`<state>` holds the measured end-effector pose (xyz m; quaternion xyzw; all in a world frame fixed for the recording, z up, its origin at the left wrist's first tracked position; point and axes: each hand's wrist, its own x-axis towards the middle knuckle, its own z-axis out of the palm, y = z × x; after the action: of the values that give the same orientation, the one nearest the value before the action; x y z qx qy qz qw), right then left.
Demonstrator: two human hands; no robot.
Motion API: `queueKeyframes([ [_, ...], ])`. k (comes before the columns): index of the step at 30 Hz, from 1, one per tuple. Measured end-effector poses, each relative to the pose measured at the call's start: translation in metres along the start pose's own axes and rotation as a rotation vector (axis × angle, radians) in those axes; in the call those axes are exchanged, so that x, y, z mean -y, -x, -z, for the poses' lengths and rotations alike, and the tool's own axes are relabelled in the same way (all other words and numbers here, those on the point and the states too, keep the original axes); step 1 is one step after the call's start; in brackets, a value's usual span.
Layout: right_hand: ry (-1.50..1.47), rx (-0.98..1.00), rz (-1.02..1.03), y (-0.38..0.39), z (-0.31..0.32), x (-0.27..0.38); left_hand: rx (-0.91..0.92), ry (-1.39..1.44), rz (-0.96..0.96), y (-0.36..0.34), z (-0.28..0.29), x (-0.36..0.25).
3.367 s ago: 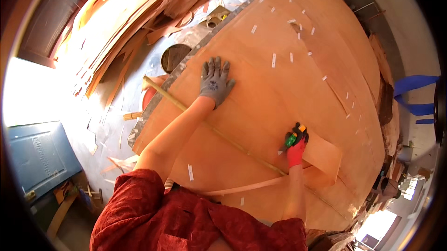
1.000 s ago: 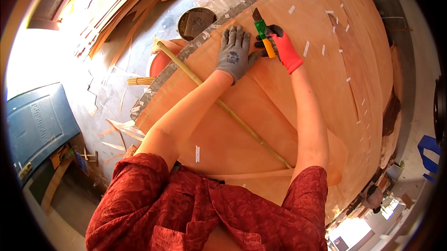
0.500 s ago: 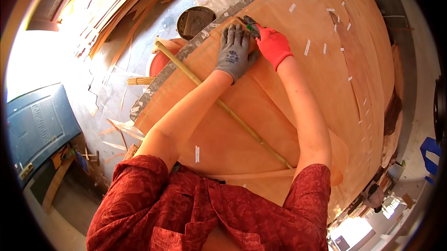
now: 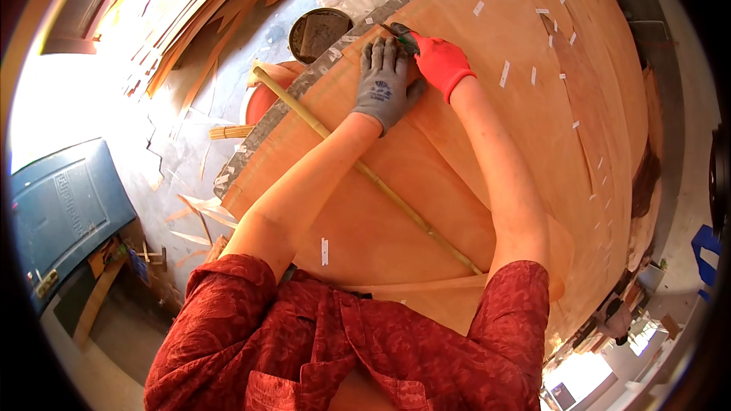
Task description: The person measures and cuts sheets of wood veneer with a tape measure and a utility knife, then maneuvers and fits the veneer pieces onto a large curved wooden structure.
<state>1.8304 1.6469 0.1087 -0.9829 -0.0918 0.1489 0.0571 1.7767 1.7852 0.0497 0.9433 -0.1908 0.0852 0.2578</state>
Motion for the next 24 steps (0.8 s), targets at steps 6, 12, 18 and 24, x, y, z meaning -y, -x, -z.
queueKeyframes([
  [6,0.008,-0.009,0.013,0.004,-0.014,-0.024,0.043,-0.024,0.005,0.0,0.0,-0.002],
  [12,-0.057,0.104,-0.025,0.024,0.013,-0.03,0.099,-0.052,0.016,-0.002,0.0,-0.002],
  [18,-0.093,0.13,-0.036,0.044,0.001,-0.061,0.105,-0.117,0.001,-0.002,-0.006,-0.005],
  [24,-0.077,0.162,-0.066,0.065,0.003,-0.072,0.088,-0.163,-0.009,-0.001,-0.007,-0.003],
])
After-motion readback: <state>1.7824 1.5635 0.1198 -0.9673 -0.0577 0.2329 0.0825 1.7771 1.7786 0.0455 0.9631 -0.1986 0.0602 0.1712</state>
